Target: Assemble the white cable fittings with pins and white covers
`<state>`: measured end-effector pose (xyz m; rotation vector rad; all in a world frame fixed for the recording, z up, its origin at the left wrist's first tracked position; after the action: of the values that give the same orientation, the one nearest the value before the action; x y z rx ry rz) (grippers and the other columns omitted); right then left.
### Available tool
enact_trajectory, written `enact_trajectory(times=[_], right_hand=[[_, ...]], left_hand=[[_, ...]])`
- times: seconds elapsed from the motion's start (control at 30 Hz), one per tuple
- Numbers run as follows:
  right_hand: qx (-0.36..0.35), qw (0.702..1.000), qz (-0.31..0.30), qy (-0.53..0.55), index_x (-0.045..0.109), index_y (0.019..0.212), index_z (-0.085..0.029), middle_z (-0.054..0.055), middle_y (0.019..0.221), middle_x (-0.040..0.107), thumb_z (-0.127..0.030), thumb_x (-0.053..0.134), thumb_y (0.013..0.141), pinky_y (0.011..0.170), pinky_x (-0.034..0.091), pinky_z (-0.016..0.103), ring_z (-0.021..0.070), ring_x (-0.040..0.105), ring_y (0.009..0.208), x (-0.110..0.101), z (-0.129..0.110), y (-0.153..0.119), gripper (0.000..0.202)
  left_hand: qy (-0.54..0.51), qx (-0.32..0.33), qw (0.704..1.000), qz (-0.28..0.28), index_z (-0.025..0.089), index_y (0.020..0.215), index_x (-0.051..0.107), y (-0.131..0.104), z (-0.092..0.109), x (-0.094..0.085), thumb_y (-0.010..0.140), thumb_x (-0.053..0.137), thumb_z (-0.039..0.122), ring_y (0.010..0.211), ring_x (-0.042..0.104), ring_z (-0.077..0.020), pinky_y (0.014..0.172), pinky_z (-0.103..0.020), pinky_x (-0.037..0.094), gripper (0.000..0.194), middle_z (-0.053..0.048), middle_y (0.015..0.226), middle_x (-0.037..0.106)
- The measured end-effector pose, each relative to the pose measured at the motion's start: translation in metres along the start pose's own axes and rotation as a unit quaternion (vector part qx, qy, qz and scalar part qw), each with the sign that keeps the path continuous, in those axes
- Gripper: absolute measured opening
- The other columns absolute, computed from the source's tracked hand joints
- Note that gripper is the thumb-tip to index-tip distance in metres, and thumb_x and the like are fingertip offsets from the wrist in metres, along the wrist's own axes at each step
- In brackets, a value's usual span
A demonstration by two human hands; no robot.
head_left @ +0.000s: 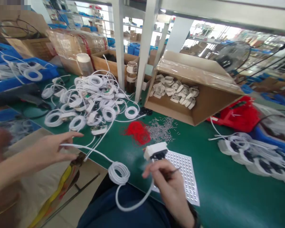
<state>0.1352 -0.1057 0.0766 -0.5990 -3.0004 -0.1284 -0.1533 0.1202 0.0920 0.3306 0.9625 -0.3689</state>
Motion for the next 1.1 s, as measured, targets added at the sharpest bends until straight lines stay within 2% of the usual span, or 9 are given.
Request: enact_trajectory(times=[0.07,0.17,0.27,0.37,0.5,0.63,0.77,0.93,1.1], right_hand=[[-0.033,0.998,-0.017,-0.055,0.063,0.082,-0.023,0.004,0.078,0.069,-0.022,0.049,0.089,0.068,0.047,0.03,0.017,0.063,0.074,0.009,0.013,0.002,0.015],[-0.149,0.978,-0.066,-0.13,0.063,0.089,-0.022,0.005,0.088,0.07,-0.013,0.043,0.089,0.075,0.049,0.03,0.0167,0.064,0.082,0.027,0.018,0.003,0.022],[-0.275,0.931,-0.083,-0.224,0.063,0.092,-0.021,0.005,0.08,0.07,-0.009,0.039,0.086,0.065,0.049,0.027,0.0162,0.064,0.072,0.047,0.019,0.001,0.027],[-0.319,0.894,-0.074,-0.307,0.064,0.093,-0.019,0.006,0.069,0.066,-0.013,0.035,0.088,0.054,0.046,0.027,0.0173,0.06,0.061,0.058,0.025,0.0,0.031],[-0.244,0.917,-0.082,-0.304,0.061,0.109,-0.019,0.01,0.093,0.068,-0.016,0.036,0.091,0.071,0.05,0.029,0.0192,0.063,0.084,0.045,0.028,-0.002,0.031],[0.001,0.992,0.059,-0.112,0.06,0.103,-0.019,0.006,0.078,0.066,-0.036,0.04,0.093,0.049,0.044,0.022,0.0111,0.054,0.055,-0.004,0.037,0.004,0.029],[0.218,0.967,-0.052,0.124,0.053,0.116,-0.012,-0.001,0.057,0.058,-0.052,0.048,0.086,0.03,0.011,0.017,0.0027,0.016,0.033,-0.002,0.061,0.013,0.051],[0.232,0.959,0.021,0.161,0.048,0.111,-0.015,-0.003,0.056,0.06,-0.044,0.065,0.075,0.031,0.01,0.016,0.0019,0.019,0.031,0.007,0.088,0.009,0.05],[0.226,0.969,0.093,0.044,0.049,0.102,-0.017,-0.001,0.064,0.062,-0.035,0.058,0.08,0.037,0.029,0.018,0.0074,0.042,0.039,0.018,0.121,-0.004,0.03]], left_hand=[[0.023,0.035,0.999,-0.021,0.031,0.105,0.064,-0.006,0.002,0.027,0.032,0.08,0.056,0.084,0.062,-0.033,0.068,-0.045,0.052,0.079,-0.005,0.098,0.068],[-0.159,-0.004,0.986,-0.056,0.033,0.118,0.055,-0.026,0.038,0.073,0.075,0.052,0.059,0.097,0.062,-0.0299,0.079,-0.046,0.052,0.05,-0.007,0.11,0.065],[-0.47,-0.008,0.856,-0.216,0.028,0.128,0.047,-0.053,0.111,0.129,0.085,0.03,0.062,0.099,0.062,-0.0273,0.083,-0.045,0.052,0.057,-0.011,0.111,0.063],[-0.596,-0.063,0.785,-0.159,0.023,0.113,0.055,-0.056,0.149,0.154,0.082,0.046,0.056,0.092,0.062,-0.0252,0.079,-0.04,0.053,0.046,-0.011,0.104,0.064],[-0.632,-0.103,0.764,-0.082,0.019,0.098,0.056,-0.033,0.138,0.16,0.067,0.069,0.042,0.078,0.062,-0.0192,0.068,-0.031,0.052,0.04,-0.007,0.094,0.064],[-0.583,-0.068,0.779,-0.22,0.02,0.113,0.053,-0.015,0.12,0.161,0.058,0.076,0.031,0.066,0.06,-0.0149,0.053,-0.024,0.047,0.061,-0.005,0.093,0.064],[-0.472,0.027,0.802,-0.364,0.018,0.126,0.049,-0.011,0.126,0.164,0.064,0.072,0.027,0.102,0.057,-0.0233,0.086,-0.034,0.046,0.067,-0.007,0.114,0.061],[-0.261,0.155,0.924,-0.231,0.026,0.129,0.048,-0.018,0.128,0.173,0.086,0.05,0.031,0.113,0.049,-0.0229,0.1,-0.041,0.036,0.043,-0.006,0.122,0.057],[-0.157,0.101,0.98,-0.063,0.021,0.135,0.038,-0.054,0.117,0.202,0.092,0.032,0.028,0.123,0.042,-0.0249,0.102,-0.047,0.033,0.044,-0.012,0.131,0.047]])
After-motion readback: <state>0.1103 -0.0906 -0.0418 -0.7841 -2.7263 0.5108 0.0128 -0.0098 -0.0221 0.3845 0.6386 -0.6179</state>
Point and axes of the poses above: each hand's wrist, its own y-axis towards the middle knuckle, its own x-axis out of the palm, z = x × y, the point moved 5 cm from there along y, towards the middle knuckle
